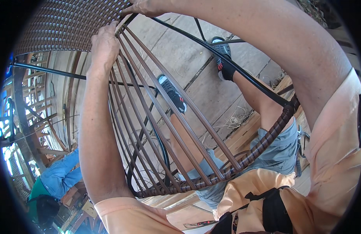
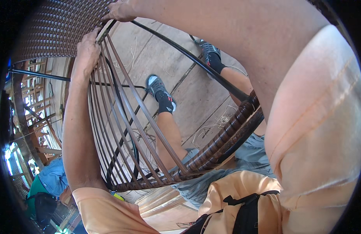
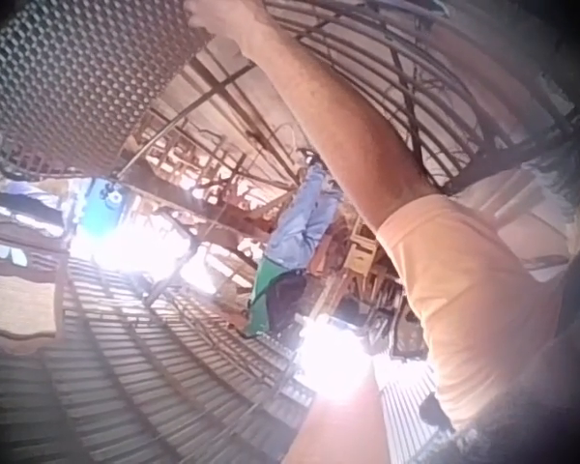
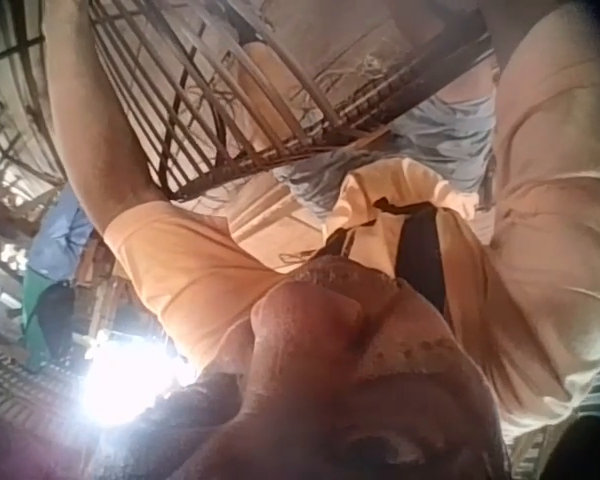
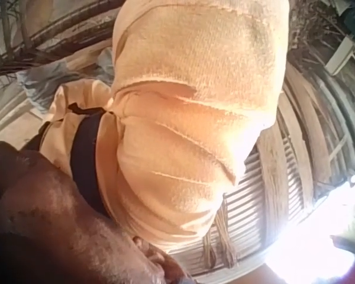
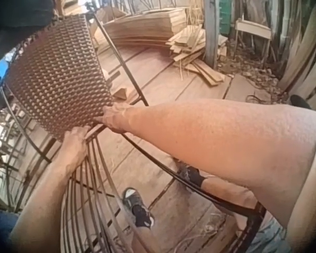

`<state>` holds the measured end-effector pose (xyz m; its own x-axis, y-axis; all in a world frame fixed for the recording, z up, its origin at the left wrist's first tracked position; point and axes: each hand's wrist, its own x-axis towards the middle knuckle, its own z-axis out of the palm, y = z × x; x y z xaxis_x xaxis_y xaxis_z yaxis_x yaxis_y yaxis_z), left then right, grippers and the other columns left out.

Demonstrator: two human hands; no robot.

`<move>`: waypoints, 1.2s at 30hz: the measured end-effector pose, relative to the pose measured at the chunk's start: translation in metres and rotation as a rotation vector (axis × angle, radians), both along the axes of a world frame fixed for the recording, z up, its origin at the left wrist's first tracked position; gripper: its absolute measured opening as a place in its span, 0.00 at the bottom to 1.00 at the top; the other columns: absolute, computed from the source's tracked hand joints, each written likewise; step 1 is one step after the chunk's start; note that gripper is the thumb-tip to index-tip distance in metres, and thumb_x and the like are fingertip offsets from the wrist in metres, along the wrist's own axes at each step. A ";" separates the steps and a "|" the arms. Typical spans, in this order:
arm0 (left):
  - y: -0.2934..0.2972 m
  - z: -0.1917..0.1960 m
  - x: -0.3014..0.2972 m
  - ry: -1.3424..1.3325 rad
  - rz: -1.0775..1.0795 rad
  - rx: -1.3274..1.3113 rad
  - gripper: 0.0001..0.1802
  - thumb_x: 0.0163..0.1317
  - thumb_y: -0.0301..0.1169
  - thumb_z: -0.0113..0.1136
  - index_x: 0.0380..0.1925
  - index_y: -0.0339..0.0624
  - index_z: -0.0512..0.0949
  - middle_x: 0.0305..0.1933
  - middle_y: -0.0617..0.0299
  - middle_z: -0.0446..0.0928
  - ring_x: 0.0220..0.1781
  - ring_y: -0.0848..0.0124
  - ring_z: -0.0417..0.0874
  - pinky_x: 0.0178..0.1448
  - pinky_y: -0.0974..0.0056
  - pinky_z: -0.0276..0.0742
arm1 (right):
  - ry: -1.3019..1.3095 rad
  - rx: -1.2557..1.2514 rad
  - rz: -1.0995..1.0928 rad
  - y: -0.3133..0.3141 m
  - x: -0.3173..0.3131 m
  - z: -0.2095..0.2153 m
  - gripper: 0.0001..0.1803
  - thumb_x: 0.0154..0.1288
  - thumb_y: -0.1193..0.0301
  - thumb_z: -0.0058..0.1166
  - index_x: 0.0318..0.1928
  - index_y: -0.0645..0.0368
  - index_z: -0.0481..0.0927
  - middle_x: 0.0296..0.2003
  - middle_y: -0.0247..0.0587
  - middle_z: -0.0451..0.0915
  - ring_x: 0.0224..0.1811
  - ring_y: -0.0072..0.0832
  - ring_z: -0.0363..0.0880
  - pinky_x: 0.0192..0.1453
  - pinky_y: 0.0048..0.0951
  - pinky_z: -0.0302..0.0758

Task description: Weaving and securing synthetic rattan strips onto a chair frame using pliers and a hammer.

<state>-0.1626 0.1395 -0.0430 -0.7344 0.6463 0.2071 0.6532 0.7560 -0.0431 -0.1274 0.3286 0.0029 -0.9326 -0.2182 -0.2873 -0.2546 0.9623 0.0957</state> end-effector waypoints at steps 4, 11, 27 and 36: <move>-0.011 -0.004 0.006 0.019 -0.073 0.048 0.24 0.56 0.21 0.41 0.55 0.42 0.70 0.55 0.47 0.71 0.54 0.48 0.70 0.60 0.54 0.65 | -0.076 0.150 -0.100 -0.012 0.014 0.017 0.32 0.61 0.78 0.38 0.67 0.47 0.57 0.60 0.52 0.64 0.60 0.45 0.67 0.62 0.41 0.66; -0.005 0.010 0.019 0.163 0.079 -0.152 0.27 0.55 0.24 0.46 0.58 0.41 0.67 0.62 0.50 0.65 0.57 0.48 0.68 0.60 0.52 0.68 | 0.312 -0.341 0.237 0.021 -0.002 -0.031 0.31 0.62 0.75 0.36 0.68 0.51 0.55 0.52 0.52 0.74 0.55 0.41 0.73 0.57 0.38 0.70; -0.003 0.008 -0.010 0.058 -0.098 0.048 0.24 0.55 0.21 0.45 0.54 0.44 0.71 0.58 0.51 0.69 0.55 0.49 0.70 0.60 0.53 0.65 | 0.161 -0.393 0.212 0.039 -0.012 -0.013 0.28 0.61 0.77 0.37 0.64 0.51 0.62 0.60 0.47 0.68 0.63 0.37 0.66 0.65 0.35 0.63; 0.003 0.013 0.015 0.260 0.073 -0.014 0.25 0.54 0.21 0.46 0.55 0.46 0.70 0.59 0.52 0.67 0.55 0.50 0.68 0.59 0.54 0.67 | 0.292 -0.559 0.186 0.037 -0.022 -0.023 0.32 0.56 0.76 0.40 0.65 0.53 0.59 0.45 0.59 0.77 0.48 0.47 0.77 0.52 0.41 0.73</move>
